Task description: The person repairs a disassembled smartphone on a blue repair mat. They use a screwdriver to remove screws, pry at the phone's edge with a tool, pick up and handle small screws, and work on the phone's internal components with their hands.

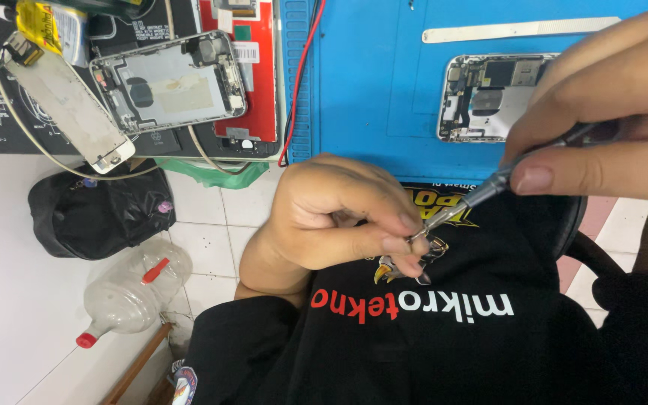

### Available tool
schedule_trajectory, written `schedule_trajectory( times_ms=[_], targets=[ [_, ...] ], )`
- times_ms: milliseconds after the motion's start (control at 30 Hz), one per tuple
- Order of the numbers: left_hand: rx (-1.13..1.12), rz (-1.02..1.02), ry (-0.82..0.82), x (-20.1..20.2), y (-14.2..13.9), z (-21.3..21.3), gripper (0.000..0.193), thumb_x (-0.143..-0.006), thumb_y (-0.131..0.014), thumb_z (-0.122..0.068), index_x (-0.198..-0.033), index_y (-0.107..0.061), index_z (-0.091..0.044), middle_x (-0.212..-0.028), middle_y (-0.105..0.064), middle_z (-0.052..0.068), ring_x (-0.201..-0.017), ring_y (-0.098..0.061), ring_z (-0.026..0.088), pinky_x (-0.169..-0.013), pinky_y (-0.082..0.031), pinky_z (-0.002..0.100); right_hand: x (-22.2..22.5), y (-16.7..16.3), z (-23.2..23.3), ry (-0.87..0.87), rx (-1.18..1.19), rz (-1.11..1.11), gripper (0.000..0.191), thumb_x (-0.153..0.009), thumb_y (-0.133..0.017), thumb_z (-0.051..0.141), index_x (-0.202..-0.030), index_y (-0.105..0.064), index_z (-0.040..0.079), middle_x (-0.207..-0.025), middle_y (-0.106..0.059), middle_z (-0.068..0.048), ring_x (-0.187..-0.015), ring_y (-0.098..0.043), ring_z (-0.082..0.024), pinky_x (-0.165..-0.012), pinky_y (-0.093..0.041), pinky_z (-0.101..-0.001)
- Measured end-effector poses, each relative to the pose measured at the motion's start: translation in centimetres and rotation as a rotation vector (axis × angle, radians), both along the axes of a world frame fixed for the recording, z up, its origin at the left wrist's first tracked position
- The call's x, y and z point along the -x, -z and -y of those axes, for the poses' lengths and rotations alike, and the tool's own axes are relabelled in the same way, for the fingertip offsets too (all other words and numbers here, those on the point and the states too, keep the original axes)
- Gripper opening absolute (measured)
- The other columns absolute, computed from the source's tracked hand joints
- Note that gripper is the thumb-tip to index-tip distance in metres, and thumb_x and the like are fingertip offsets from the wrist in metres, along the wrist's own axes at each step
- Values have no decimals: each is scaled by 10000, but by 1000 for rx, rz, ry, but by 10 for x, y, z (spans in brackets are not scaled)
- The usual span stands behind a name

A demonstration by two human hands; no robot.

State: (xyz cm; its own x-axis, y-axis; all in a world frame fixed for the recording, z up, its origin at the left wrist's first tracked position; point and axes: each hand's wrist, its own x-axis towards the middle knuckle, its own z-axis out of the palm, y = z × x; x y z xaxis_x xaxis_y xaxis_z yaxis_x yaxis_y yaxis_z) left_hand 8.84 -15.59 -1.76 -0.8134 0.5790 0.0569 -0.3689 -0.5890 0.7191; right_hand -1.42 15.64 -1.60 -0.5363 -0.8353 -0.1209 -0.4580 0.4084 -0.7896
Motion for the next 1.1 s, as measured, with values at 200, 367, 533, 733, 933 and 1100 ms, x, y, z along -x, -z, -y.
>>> schedule_trajectory(
  times_ms=[200, 367, 533, 733, 933, 1100],
  targets=[
    [18, -24, -53, -3, -3, 2, 251, -1013, -673, 199, -1242, -650, 98, -1087, -711, 277, -949, -781, 303, -838, -686, 365, 10, -9, 10, -8, 137, 88, 232, -775, -843, 281, -892, -799, 85, -827, -762, -46, -707, -683, -107, -593, -496, -240],
    [23, -116, -81, -2, -2, -2, 268, -1009, -672, 200, -1253, -640, 93, -1107, -711, 261, -968, -779, 285, -858, -683, 340, 11, -8, 18, -28, 251, 158, 233, -768, -841, 220, -897, -770, 39, -860, -756, -84, -787, -718, -163, -685, -551, -285],
    [44, -101, -85, -5, -6, 1, 268, -1035, -652, 215, -1273, -646, 92, -1147, -699, 251, -1014, -767, 275, -900, -685, 343, 9, -7, 19, 10, 227, 243, 188, -774, -839, 166, -893, -779, 33, -877, -732, -83, -787, -726, -168, -687, -567, -293],
    [43, -74, -79, -4, -7, 0, 260, -995, -632, 206, -1228, -649, 91, -1171, -695, 259, -1007, -767, 283, -877, -694, 354, 10, -4, 18, 9, 179, 232, 175, -776, -842, 149, -901, -785, 41, -868, -761, -74, -777, -731, -155, -665, -566, -272],
    [46, -39, -61, -7, -10, 3, 257, -1050, -635, 206, -1268, -663, 74, -1174, -696, 248, -1013, -769, 283, -891, -688, 347, 9, -4, 17, 14, 187, 244, 180, -761, -847, 139, -898, -784, 40, -875, -738, -77, -770, -727, -157, -656, -561, -270],
    [41, -6, -62, -7, -12, 5, 256, -1045, -638, 210, -1261, -671, 77, -1155, -698, 248, -1000, -771, 287, -877, -693, 358, 10, -6, 16, 13, 236, 222, 186, -765, -848, 152, -888, -773, 35, -855, -765, -77, -774, -721, -157, -663, -555, -267]
  ],
)
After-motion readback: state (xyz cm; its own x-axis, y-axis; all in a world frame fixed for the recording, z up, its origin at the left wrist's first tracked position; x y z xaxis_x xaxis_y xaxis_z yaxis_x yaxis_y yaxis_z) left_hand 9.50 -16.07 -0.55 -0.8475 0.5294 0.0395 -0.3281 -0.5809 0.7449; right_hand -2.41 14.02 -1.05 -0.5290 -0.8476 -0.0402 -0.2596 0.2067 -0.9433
